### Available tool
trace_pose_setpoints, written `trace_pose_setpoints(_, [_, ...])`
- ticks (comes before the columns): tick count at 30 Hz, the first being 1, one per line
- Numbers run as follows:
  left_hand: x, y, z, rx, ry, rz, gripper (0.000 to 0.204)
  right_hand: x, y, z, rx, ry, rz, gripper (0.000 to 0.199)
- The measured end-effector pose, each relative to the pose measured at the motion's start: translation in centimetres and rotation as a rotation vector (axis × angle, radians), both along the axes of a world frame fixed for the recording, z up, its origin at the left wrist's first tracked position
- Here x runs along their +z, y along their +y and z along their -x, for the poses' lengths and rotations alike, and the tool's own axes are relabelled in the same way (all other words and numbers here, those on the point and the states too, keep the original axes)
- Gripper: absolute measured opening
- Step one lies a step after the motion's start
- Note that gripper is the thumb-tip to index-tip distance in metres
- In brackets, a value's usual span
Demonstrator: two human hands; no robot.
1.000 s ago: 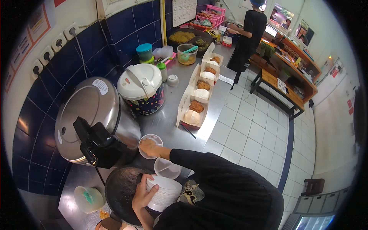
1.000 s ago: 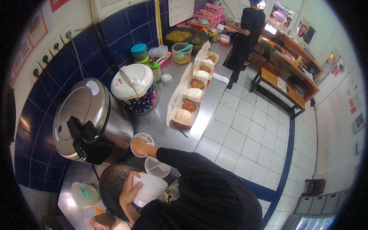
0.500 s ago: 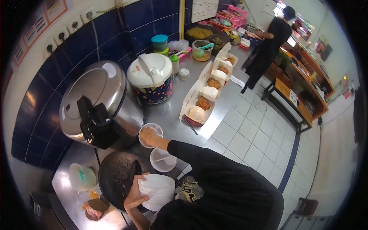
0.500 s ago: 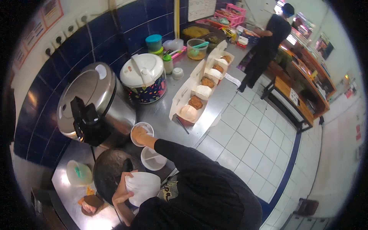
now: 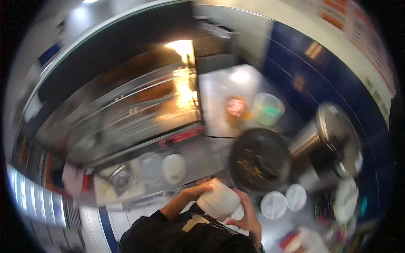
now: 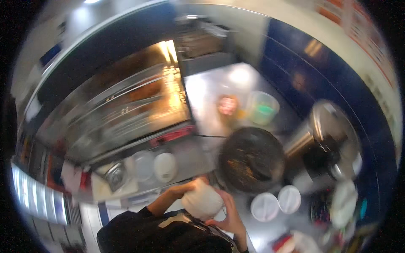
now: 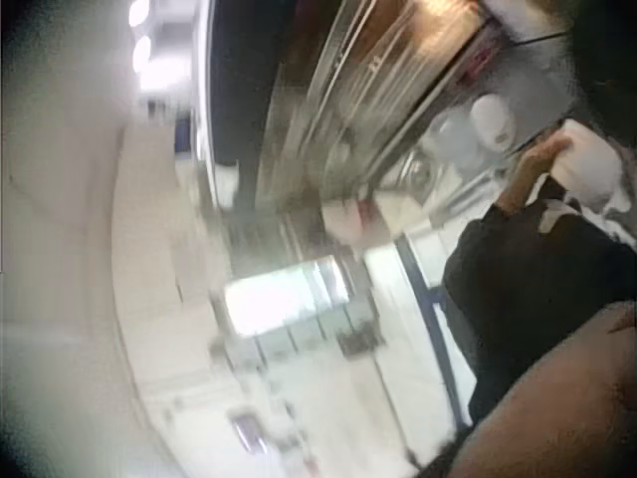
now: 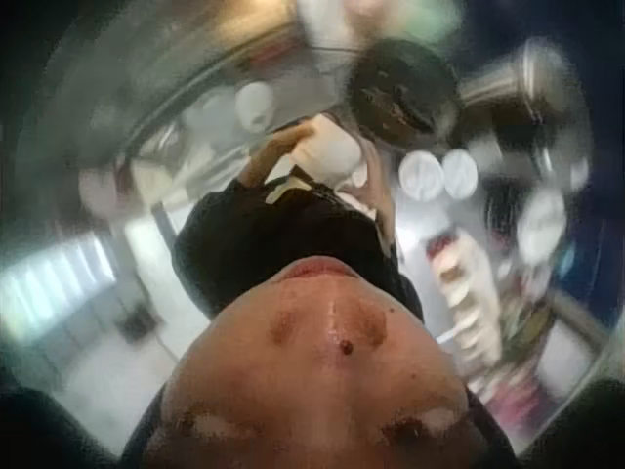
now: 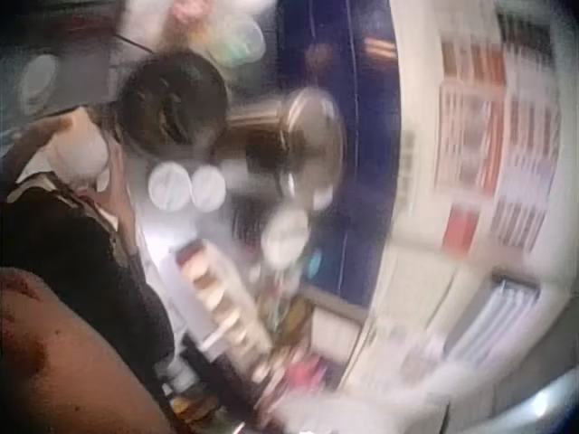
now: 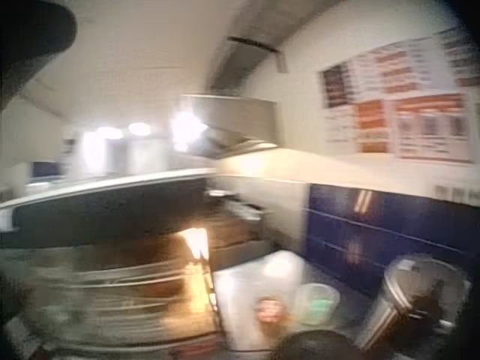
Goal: The person assembles two meal boxes by scooping cooked meat and scrambled eggs into divided containers, then adds condiment packets and a receipt. The person uses a ladle and a metal food pan to transfer food items and places the completed boxes on the counter.
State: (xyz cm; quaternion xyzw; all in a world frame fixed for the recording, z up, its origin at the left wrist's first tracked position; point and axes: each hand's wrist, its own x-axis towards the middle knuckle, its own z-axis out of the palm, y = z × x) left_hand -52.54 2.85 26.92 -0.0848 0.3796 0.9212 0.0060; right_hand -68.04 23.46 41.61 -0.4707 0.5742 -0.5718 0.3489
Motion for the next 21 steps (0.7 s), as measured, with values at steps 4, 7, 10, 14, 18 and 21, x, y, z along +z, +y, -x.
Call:
trace_pose_setpoints(4, [6.4,0.7,-7.9,0.338,0.06,0.044,0.075,0.9,-5.5,-5.3,0.179,0.263,0.093,0.081])
trace_pose_setpoints(7, [10.0,0.5,-12.2,0.616,0.127,0.147,0.074,4.5,-8.7,-8.7,0.233,0.373,0.213,0.07])
trace_pose_setpoints(10, [13.0,-0.6,-17.1,0.875,0.381,-0.036,0.059,9.0,-12.2,-11.8,0.207,0.628,0.509,0.065])
trace_pose_setpoints(14, [14.5,-2.7,-26.1,1.062,0.448,0.01,0.05,17.0,-19.4,-16.7,0.004,0.698,1.029,0.059])
trace_pose_setpoints(18, [13.7,-4.3,-36.7,1.209,0.348,0.109,0.034,28.7,-29.8,-25.3,-0.314,0.807,1.472,0.073])
trace_pose_setpoints(21, [13.8,-4.3,-43.9,1.327,0.187,0.251,0.029,37.2,-36.4,-32.5,-0.424,0.796,1.564,0.054])
